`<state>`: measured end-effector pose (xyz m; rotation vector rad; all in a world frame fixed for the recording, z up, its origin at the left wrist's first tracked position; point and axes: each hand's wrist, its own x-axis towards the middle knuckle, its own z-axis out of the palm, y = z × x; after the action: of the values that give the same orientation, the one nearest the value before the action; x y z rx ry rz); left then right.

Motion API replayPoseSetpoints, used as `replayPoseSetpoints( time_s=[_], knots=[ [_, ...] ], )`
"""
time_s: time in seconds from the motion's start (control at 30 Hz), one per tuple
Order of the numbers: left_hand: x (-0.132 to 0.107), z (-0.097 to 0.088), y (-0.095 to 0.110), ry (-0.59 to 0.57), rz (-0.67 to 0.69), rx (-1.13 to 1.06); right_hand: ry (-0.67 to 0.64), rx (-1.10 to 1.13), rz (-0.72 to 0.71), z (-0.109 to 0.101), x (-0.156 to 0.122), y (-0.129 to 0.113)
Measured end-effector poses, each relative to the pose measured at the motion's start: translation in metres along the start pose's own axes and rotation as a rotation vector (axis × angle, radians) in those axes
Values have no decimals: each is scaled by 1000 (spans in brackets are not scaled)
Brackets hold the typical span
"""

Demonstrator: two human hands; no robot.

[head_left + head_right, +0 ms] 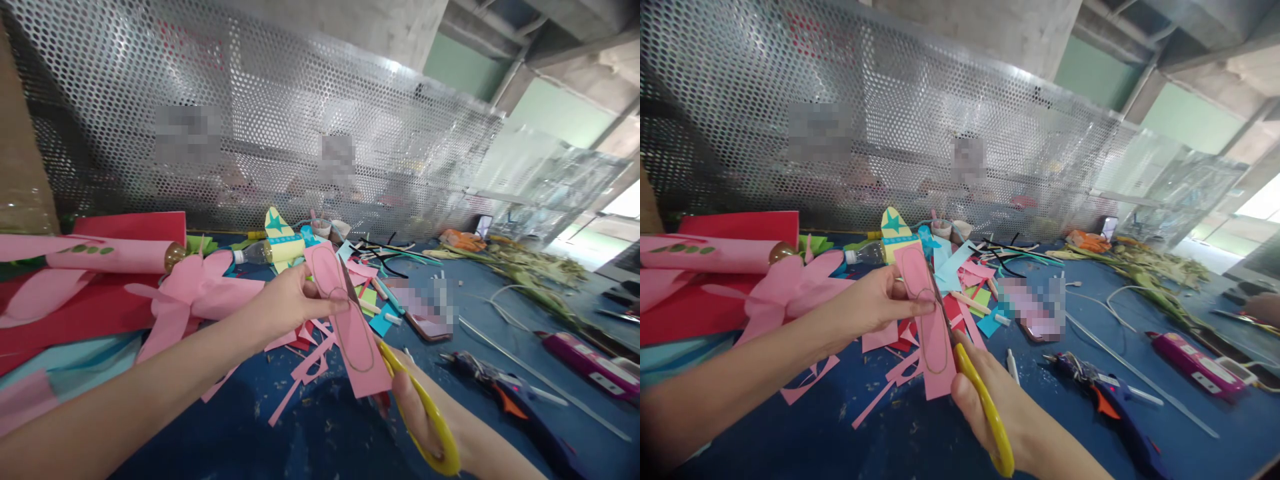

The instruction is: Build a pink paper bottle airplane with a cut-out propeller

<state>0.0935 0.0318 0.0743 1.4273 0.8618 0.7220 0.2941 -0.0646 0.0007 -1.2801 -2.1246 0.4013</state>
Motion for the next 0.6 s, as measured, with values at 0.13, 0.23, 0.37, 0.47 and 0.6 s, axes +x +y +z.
replayPoseSetpoints(
  time_s=[0.13, 0.23, 0.37, 0.47, 0.6],
  knots=[
    [2, -2, 0, -70, 73, 8, -48, 32, 24, 4, -6, 14],
    [0, -2, 3, -63, 66, -9, -49, 65, 13, 6, -7, 18],
    [-3, -1, 7, -89, -16, -6, -47, 68, -19, 0, -2, 7],
    [-5, 1, 12, -68, -88, -23, -40, 70, -59, -5, 3, -4],
    [-7, 1, 14, -92, -97, -79, -15, 96, -54, -5, 3, -5]
  ],
)
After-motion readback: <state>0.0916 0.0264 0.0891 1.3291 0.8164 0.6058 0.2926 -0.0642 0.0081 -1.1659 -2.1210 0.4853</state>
